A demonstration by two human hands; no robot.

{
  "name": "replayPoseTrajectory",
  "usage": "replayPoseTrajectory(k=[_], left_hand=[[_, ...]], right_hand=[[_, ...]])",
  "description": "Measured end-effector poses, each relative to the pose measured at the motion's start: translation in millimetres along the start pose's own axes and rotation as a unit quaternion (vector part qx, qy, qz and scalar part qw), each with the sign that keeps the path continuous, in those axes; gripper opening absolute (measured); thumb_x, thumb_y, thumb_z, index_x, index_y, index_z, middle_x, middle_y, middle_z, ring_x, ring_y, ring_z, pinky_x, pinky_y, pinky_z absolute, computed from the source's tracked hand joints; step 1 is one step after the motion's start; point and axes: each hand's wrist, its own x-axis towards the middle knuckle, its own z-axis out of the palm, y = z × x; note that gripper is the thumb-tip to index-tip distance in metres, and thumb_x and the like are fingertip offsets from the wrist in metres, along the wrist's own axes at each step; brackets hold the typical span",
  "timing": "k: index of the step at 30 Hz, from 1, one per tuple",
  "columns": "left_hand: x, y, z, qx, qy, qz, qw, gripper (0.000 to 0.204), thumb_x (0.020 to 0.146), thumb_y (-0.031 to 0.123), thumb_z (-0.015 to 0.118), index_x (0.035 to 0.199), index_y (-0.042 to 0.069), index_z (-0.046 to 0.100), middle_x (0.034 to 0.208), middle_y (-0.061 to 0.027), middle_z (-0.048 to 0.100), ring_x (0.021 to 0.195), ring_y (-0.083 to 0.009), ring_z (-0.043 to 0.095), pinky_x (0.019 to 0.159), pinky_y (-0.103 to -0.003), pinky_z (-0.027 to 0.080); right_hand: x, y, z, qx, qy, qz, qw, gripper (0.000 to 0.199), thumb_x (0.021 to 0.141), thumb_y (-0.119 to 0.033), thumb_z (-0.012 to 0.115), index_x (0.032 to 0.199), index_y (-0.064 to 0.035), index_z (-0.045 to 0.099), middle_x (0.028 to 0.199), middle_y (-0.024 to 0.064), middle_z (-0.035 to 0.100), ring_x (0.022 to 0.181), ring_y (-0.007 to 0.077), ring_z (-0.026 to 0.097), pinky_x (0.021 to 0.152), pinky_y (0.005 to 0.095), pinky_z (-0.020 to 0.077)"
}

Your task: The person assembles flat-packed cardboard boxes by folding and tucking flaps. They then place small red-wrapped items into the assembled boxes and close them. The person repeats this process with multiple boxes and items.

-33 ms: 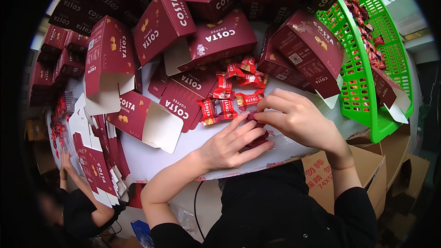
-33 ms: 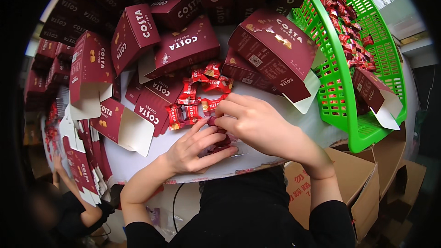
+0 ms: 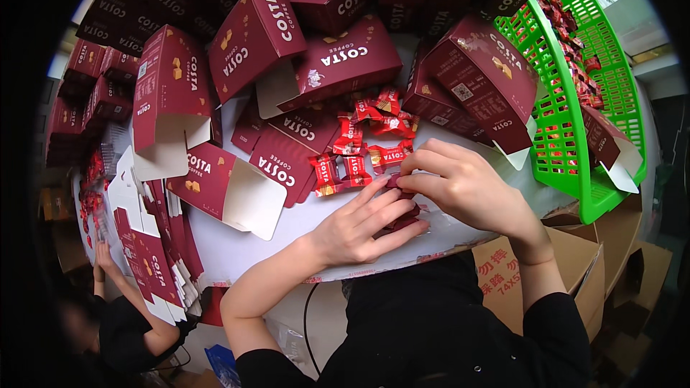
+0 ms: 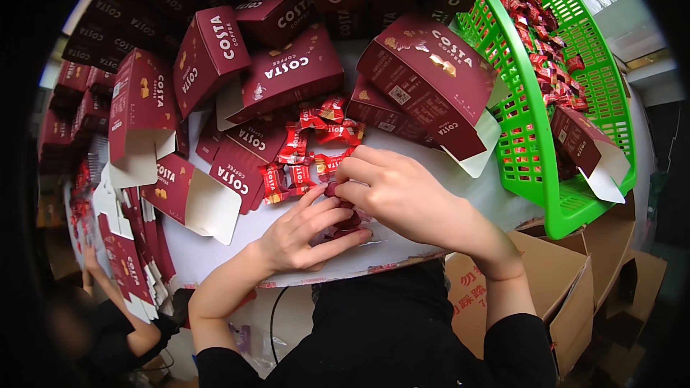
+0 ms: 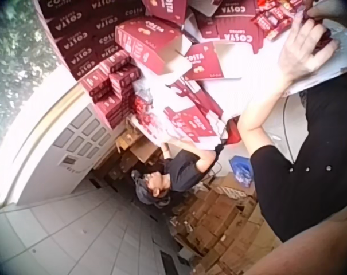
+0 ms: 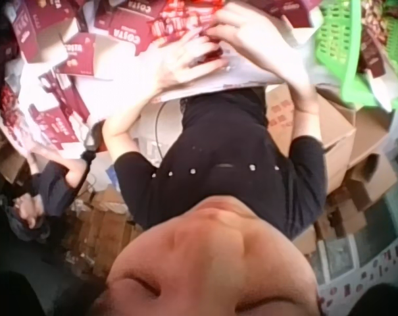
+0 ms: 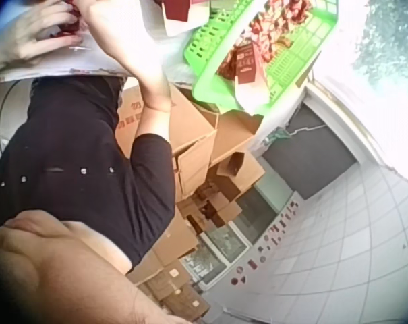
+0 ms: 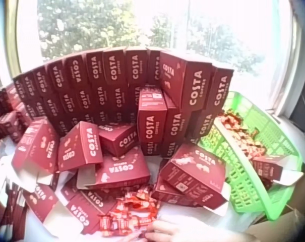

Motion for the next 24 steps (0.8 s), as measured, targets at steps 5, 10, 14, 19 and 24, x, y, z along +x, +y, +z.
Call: replayPoseTrajectory(k=[5, 10, 14, 19, 24], left_hand=[[-0.7, 1.4, -0.4, 0.022, -0.003, 0.013, 1.000, 0.039, 0.078, 0.011, 0.069, 0.115, 0.022, 0.071, 0.115, -0.0069, 0.056, 0.107, -0.0225, 0.057, 0.100, -0.045, 0.049], [1.9, 0.9, -0.6, 0.019, -0.001, 0.015, 1.000, 0.037, 0.080, 0.010, 0.069, 0.114, 0.023, 0.071, 0.116, -0.0064, 0.057, 0.106, -0.0215, 0.056, 0.097, -0.043, 0.051], [1.7, 2.2, -3.3, 0.013, -0.014, 0.004, 1.000, 0.036, 0.081, 0.012, 0.070, 0.114, 0.024, 0.071, 0.117, -0.0054, 0.057, 0.107, -0.0209, 0.055, 0.096, -0.042, 0.051], [-0.1, 2.0, -0.1, 0.028, -0.007, 0.020, 0.999, 0.034, 0.081, 0.015, 0.072, 0.113, 0.025, 0.070, 0.117, -0.0041, 0.057, 0.107, -0.0204, 0.055, 0.095, -0.041, 0.050], [0.8, 3.9, -2.7, 0.051, -0.002, 0.006, 0.999, 0.032, 0.081, 0.018, 0.073, 0.111, 0.028, 0.071, 0.115, -0.0016, 0.058, 0.105, -0.0191, 0.056, 0.095, -0.040, 0.049]], right_hand=[[7.1, 6.7, -1.4, 0.008, 0.065, 0.042, 0.997, 0.026, 0.070, -0.001, 0.068, 0.097, -0.0033, 0.068, 0.096, 0.0075, 0.062, 0.088, 0.0273, 0.061, 0.074, 0.0372, 0.0522], [14.9, 25.4, 1.1, -0.019, -0.017, 0.054, 0.998, 0.026, 0.074, -0.005, 0.071, 0.100, -0.0025, 0.068, 0.093, 0.0095, 0.068, 0.087, 0.0281, 0.065, 0.075, 0.0379, 0.0532], [26.4, 37.4, 1.1, 0.030, -0.058, 0.022, 0.998, 0.030, 0.073, -0.007, 0.073, 0.102, -0.0016, 0.068, 0.098, 0.0109, 0.069, 0.087, 0.0299, 0.066, 0.076, 0.0388, 0.0537], [28.9, 37.5, 3.7, 0.072, -0.085, 0.069, 0.991, 0.037, 0.073, -0.007, 0.073, 0.109, -0.0023, 0.068, 0.102, 0.0128, 0.068, 0.091, 0.0305, 0.066, 0.080, 0.0385, 0.0538], [15.8, 28.9, -11.8, 0.009, 0.055, 0.004, 0.998, 0.042, 0.070, -0.001, 0.074, 0.111, -0.0030, 0.068, 0.105, 0.0102, 0.064, 0.094, 0.0303, 0.064, 0.082, 0.0388, 0.0539]])
